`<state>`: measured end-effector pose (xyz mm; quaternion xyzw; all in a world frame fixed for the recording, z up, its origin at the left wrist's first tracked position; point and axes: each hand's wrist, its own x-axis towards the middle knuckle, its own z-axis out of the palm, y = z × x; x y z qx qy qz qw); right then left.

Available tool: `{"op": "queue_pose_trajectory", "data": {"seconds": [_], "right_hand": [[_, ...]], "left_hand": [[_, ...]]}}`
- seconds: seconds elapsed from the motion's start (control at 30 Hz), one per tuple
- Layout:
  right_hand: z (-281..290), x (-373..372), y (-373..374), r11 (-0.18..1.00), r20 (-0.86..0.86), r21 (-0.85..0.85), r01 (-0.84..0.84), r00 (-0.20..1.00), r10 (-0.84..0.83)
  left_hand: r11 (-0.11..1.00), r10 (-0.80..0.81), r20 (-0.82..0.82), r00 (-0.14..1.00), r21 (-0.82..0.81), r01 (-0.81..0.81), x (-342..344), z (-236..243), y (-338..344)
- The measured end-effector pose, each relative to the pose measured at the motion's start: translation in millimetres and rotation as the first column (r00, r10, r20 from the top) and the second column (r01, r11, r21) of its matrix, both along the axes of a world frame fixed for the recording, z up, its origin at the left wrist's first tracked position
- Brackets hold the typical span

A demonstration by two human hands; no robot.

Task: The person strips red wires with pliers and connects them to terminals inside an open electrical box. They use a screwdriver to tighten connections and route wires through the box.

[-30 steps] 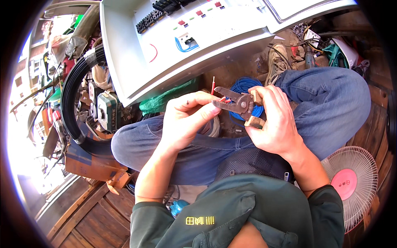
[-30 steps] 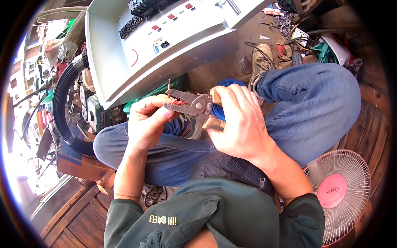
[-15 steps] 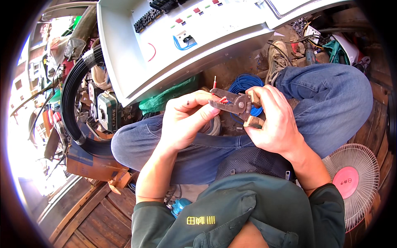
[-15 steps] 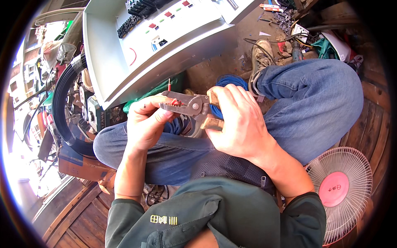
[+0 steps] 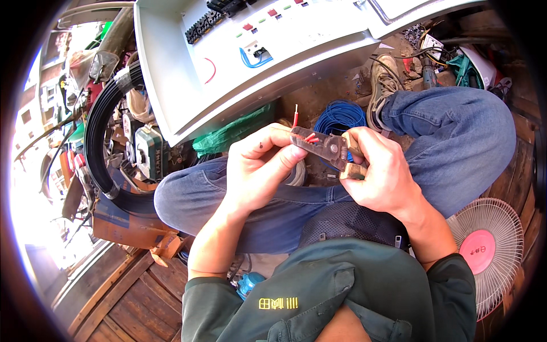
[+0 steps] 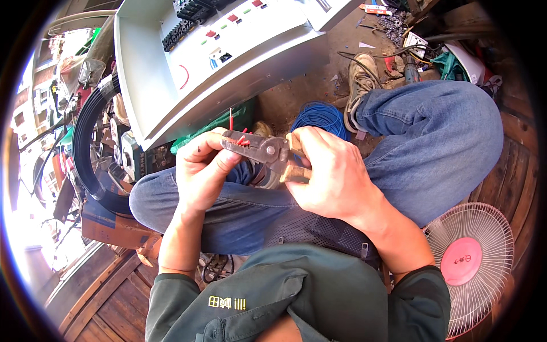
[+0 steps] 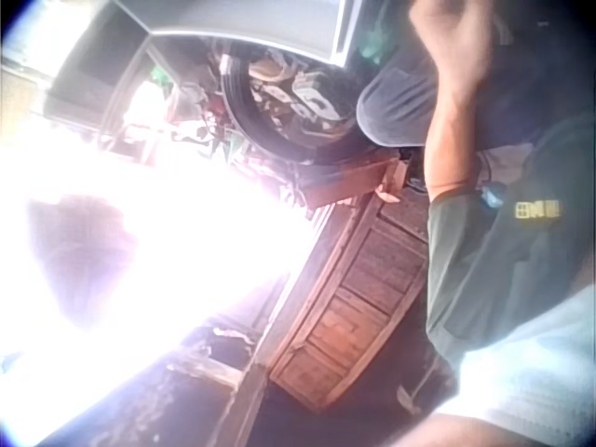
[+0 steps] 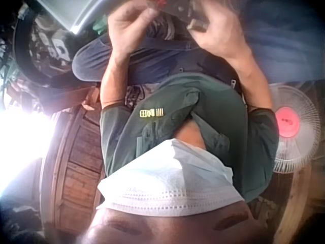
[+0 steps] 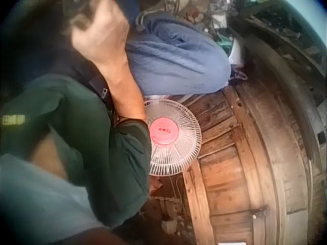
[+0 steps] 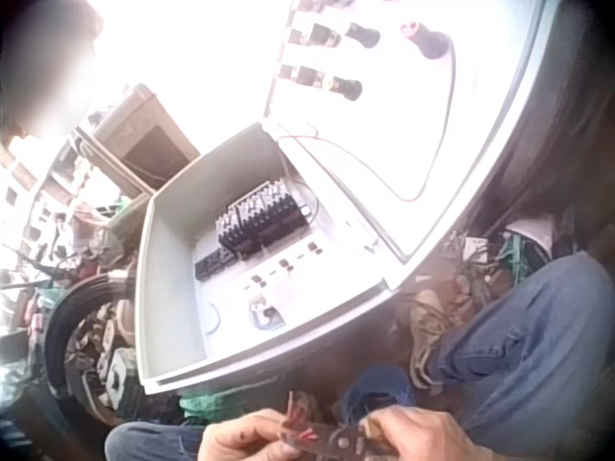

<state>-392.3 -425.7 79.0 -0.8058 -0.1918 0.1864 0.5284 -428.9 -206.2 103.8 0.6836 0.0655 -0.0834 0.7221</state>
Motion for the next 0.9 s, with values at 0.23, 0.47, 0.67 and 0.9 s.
{"op": "queue_pose_trajectory", "data": {"seconds": [0.23,0.47,0.67,0.9], "right_hand": [[0.4,-0.3,0.0,0.984,-0.323,0.173,-0.040,0.942,0.095],[-4.3,-11.8,17.5,0.974,-0.005,0.185,0.129,0.991,-0.130],[-2.4,-6.6,21.7,0.851,-0.468,0.413,0.325,0.877,-0.108],[-16.3,-14.3,29.9,0.873,-0.562,0.389,0.295,0.827,-0.029]], "left_hand": [[0.994,0.074,0.050,0.996,-0.083,-0.070,-3.1,2.1,-8.6],[0.967,0.247,-0.036,0.968,0.065,-0.245,-3.5,-7.9,-6.3],[0.938,0.312,-0.139,0.940,-0.113,-0.329,2.7,-3.1,-9.6],[0.925,0.194,-0.120,0.974,-0.309,-0.223,-0.5,-7.6,-17.0]]}}
